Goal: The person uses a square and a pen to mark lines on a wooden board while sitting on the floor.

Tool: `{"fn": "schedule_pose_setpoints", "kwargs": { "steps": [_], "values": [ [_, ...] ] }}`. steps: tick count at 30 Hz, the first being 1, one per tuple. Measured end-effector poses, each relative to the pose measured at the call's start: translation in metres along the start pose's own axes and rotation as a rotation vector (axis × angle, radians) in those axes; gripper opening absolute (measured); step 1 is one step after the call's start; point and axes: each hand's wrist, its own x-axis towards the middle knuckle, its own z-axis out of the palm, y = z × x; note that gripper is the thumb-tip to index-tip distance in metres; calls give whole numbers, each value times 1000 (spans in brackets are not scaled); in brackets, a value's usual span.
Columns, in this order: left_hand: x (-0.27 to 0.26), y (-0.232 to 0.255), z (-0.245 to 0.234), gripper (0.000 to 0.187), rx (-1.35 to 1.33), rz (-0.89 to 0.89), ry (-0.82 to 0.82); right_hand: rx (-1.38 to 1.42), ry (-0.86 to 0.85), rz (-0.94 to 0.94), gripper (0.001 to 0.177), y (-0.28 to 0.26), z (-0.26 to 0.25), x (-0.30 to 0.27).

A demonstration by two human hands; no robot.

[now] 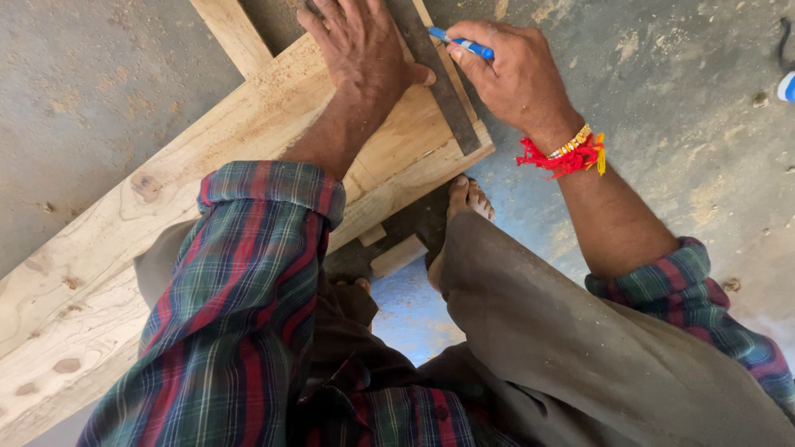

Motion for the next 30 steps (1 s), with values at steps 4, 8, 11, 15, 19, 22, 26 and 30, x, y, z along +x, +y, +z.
{"fn": "schedule_pose_setpoints", "kwargs": {
  "steps": [4, 8, 11, 15, 19, 22, 26, 30],
  "values": [
    [0, 0, 3, 142, 13, 21, 44, 12, -34, 93, 20, -10, -4, -10],
    [0, -1, 2, 143, -2, 32, 74, 36, -83, 166, 20, -20, -10, -29],
    [-1, 0, -1, 139, 27, 9, -7, 85, -70, 151, 19, -20, -12, -36],
    [-2, 1, -4, 137, 23, 18, -31, 65, -27, 135, 18, -17, -9, -34],
    [0, -1, -1, 139, 34, 22, -19, 57, -48, 110, 18, -19, -11, -36],
    [0, -3, 4, 135, 32, 29, 18, 76, -76, 166, 19, -21, -13, -48],
    [0, -3, 7, 134, 33, 78, 148, 48, -143, 267, 21, -26, -17, -72],
    [-3, 0, -4, 124, 24, 45, 56, 29, -134, 243, 20, -29, -21, -85]
  ]
}}
